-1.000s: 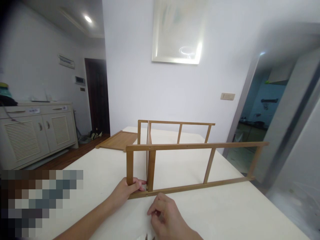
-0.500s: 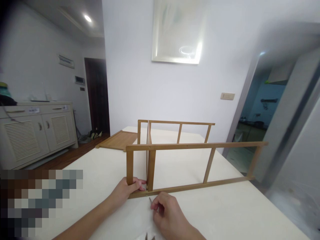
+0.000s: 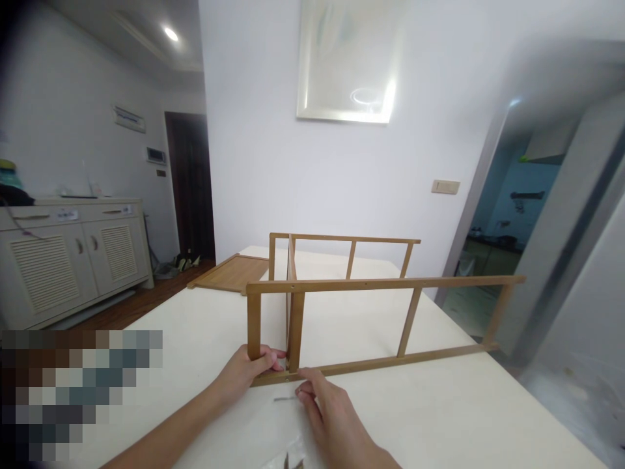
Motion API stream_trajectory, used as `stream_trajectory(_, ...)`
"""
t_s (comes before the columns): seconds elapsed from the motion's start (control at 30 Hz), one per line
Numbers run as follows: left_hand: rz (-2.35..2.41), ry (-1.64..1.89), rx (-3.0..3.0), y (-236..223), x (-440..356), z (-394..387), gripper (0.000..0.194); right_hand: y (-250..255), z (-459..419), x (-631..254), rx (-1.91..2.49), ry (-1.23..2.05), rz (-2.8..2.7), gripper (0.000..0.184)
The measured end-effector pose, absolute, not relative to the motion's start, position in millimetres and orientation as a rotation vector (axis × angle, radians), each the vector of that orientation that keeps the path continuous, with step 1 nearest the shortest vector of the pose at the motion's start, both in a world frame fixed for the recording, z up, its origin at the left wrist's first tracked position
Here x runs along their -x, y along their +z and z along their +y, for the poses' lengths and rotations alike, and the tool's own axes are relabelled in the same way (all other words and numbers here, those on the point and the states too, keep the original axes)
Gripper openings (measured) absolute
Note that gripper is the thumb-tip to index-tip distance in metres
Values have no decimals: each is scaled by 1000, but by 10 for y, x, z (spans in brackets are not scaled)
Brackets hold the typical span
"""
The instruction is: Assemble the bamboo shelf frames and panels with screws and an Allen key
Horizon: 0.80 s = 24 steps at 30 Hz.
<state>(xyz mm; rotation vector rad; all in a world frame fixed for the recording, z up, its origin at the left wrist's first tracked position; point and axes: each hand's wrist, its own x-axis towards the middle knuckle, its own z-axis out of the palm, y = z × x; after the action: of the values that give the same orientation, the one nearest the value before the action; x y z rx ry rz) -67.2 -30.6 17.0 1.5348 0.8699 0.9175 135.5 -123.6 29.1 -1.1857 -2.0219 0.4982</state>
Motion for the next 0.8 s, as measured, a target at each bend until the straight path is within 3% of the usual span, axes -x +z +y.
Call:
stream_trajectory(0.43, 865, 926, -1545, 208, 667, -333, 36, 287, -1273, -1302, 968, -209, -2328, 22)
stream_trajectory(0.8, 878, 942, -1551, 172, 663, -312, 34, 235, -1257, -1264, 952, -30, -2391, 21)
